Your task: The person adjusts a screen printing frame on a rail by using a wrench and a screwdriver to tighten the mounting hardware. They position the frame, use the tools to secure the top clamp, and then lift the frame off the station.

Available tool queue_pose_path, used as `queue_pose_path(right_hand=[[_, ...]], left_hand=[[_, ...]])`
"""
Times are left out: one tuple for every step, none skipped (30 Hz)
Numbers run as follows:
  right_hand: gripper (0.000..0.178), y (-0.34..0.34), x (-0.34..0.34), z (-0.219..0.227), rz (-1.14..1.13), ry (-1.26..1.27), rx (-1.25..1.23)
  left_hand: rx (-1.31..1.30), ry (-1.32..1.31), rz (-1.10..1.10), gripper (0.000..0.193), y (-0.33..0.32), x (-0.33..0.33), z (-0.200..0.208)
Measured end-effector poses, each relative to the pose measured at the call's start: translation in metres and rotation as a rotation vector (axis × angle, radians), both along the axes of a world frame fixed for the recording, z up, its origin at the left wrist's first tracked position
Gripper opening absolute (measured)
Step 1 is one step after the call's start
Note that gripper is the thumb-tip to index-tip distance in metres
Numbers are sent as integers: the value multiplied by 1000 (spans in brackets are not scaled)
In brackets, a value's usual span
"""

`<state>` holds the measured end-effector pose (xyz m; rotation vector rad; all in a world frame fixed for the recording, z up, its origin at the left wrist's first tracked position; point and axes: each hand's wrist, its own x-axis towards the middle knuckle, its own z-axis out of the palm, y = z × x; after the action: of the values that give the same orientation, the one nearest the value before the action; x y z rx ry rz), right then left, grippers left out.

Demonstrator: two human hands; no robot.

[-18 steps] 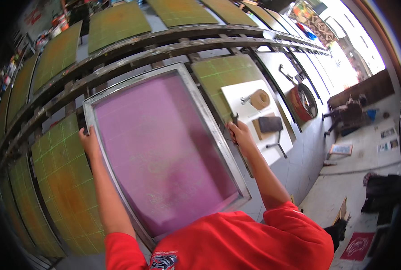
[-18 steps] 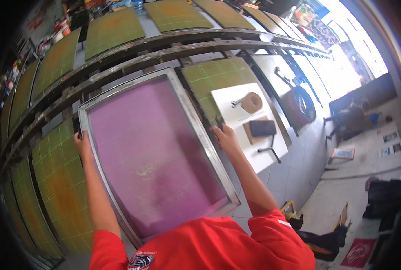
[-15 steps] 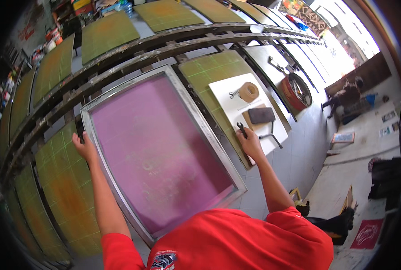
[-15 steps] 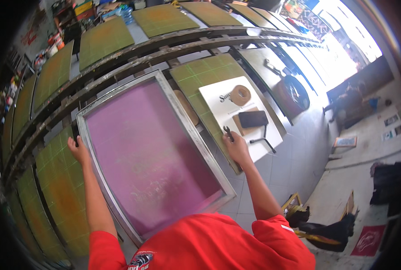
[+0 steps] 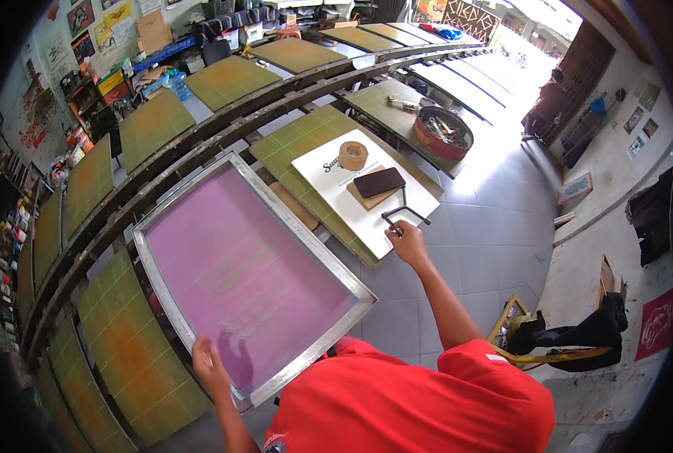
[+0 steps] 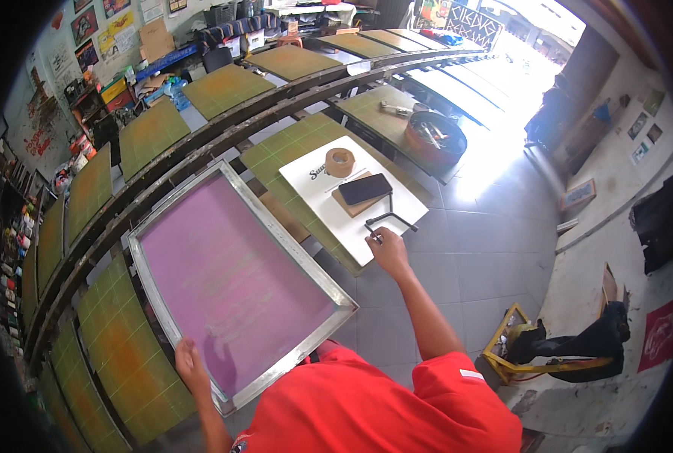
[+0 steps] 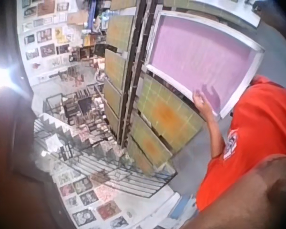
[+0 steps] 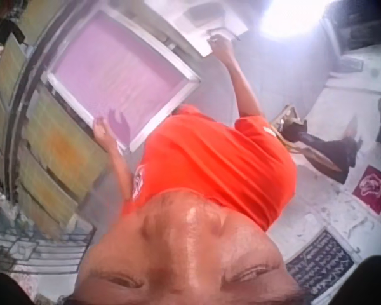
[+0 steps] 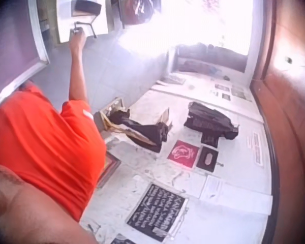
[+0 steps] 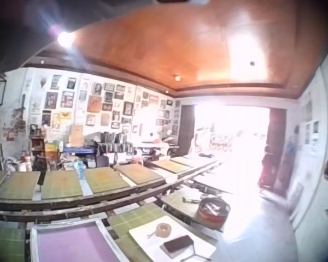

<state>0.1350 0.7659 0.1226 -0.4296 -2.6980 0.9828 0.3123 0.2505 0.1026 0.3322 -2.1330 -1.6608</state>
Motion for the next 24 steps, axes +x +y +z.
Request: queue_pose_path(right_hand=[[29, 14, -1, -1, 4, 29, -6], [27, 27, -5, 3, -16, 51, -14], [27, 42, -12, 5, -28, 90, -4], [28, 61, -20, 8, -38, 123, 8], [28, 79, -31, 10, -45, 159, 14], [28, 100, -47, 12, -59, 180, 38], [29, 125, -65, 16, -70, 199, 64], [29, 148, -86, 17, -99, 223, 32], [30, 172, -108, 18, -128, 247, -2], [30, 205, -130, 22, -183, 196, -26], [31, 237, -148, 26, -244, 144, -52], [31, 267, -163, 32, -280, 88, -51], [31, 279, -180, 39, -304, 31, -61], [30, 295, -193, 47, -320, 3, 44], [30, 306, -207, 60, -333, -20, 150], [31, 329, -230, 54, -319, -2, 182], [32, 342, -247, 54, -303, -11, 180], [33, 356, -265, 53, -289, -25, 176], [35, 364, -277, 50, -270, -50, 171], [35, 373, -292, 52, -231, -79, 139], [35, 379, -303, 46, -218, -112, 163], [34, 383, -314, 41, -204, -144, 187], [33, 404, -320, 43, -205, -169, 232], [33, 426, -330, 30, -228, -164, 238]], left_hand=[[168, 55, 34, 33, 20, 22, 2], [231, 5, 84, 29, 40, 41, 12], [293, -44, 136, 26, 57, 56, 20], [288, -58, 140, 25, 71, 70, 20], [278, -68, 146, 24, 82, 83, 19], [264, -76, 153, 23, 90, 91, 17], [247, -77, 159, 21, 98, 98, 15], [224, -73, 168, 19, 104, 103, 13], [199, -68, 178, 17, 110, 103, 15], [180, -122, 199, 23, 118, 101, 24], [159, -177, 215, 30, 124, 98, 38], [135, -235, 228, 39, 132, 91, 47], [166, -157, 321, 35, 141, 83, 53], [198, -77, 411, 32, 152, 72, 57], [230, 6, 499, 30, 163, 60, 59], [384, 171, 530, 27, 172, 47, 56], [415, 170, 556, 27, 183, 37, 52], [443, 164, 580, 27, 194, 27, 48], [463, 150, 610, 28, 208, 22, 45], [500, 114, 561, 29, 224, 14, 39], [504, 85, 527, 30, 242, 3, 45], [507, 56, 495, 30, 266, -8, 51], [535, 22, 448, 31, 293, -20, 52], [444, -29, 417, 29, 314, -28, 52]])
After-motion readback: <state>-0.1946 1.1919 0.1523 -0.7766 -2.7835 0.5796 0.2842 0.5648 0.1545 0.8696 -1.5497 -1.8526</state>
